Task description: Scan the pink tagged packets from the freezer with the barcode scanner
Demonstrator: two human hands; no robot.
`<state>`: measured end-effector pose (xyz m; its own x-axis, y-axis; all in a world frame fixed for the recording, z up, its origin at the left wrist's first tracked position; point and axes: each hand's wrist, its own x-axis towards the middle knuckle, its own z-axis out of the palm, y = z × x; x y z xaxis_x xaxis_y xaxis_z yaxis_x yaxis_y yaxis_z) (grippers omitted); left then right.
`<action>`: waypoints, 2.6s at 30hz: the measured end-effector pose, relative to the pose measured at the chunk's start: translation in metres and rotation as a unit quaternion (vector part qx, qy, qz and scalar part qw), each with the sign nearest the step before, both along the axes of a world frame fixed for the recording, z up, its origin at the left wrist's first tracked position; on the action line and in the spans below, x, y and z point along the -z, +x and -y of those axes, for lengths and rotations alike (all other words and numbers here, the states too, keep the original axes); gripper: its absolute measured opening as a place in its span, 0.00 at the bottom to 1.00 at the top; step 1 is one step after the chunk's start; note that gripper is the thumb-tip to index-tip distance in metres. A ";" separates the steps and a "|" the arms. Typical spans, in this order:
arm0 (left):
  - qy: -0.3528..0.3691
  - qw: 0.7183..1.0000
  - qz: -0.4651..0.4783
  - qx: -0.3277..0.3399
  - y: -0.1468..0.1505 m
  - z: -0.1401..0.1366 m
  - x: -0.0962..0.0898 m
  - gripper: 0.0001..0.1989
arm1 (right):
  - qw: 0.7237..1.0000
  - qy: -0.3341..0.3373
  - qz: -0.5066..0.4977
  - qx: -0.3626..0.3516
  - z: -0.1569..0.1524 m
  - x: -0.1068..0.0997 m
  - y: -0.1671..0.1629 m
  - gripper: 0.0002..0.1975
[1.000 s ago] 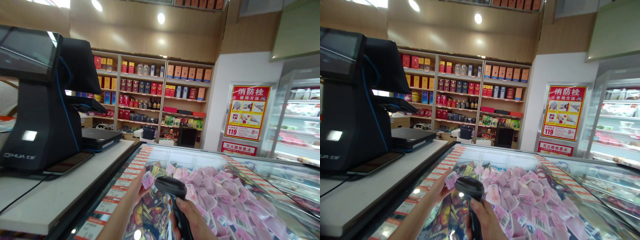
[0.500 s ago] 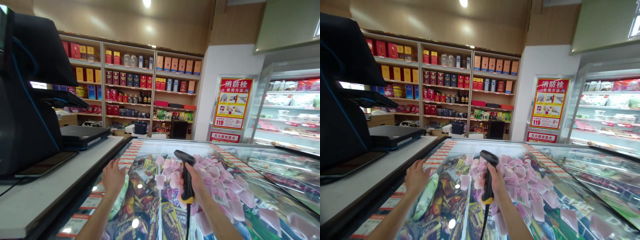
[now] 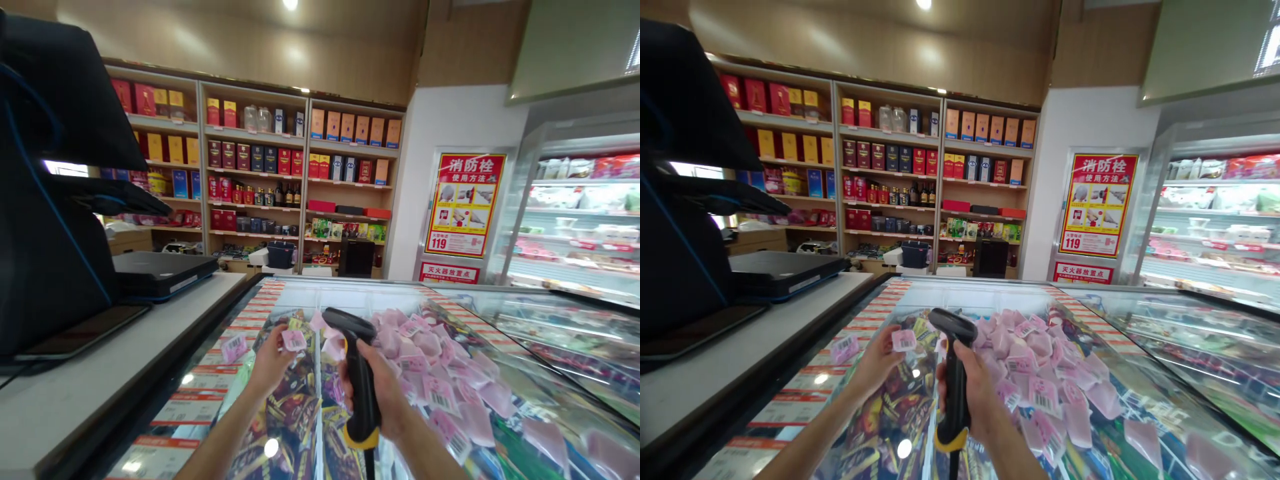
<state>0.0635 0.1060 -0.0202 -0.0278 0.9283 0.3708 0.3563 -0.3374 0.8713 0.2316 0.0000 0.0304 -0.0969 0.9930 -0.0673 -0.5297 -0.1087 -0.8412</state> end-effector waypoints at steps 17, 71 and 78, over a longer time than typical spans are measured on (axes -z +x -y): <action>0.084 0.989 -0.072 -0.094 -0.035 -0.007 -0.007 0.15 | 0.989 -0.034 0.083 -0.114 0.012 0.019 -0.020 0.24; -0.241 0.772 0.588 0.023 -0.025 0.009 -0.015 0.03 | 0.994 -0.034 0.074 -0.067 0.013 0.023 -0.029 0.18; -0.247 0.775 0.582 0.008 -0.021 0.004 -0.016 0.03 | 0.989 -0.014 0.124 -0.077 0.017 0.021 -0.030 0.19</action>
<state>0.0423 0.1018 -0.0041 -0.0632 0.9530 -0.2964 -0.7682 0.1431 0.6240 0.2012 -0.0175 0.0092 -0.2245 0.9650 -0.1358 -0.2826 -0.1978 -0.9386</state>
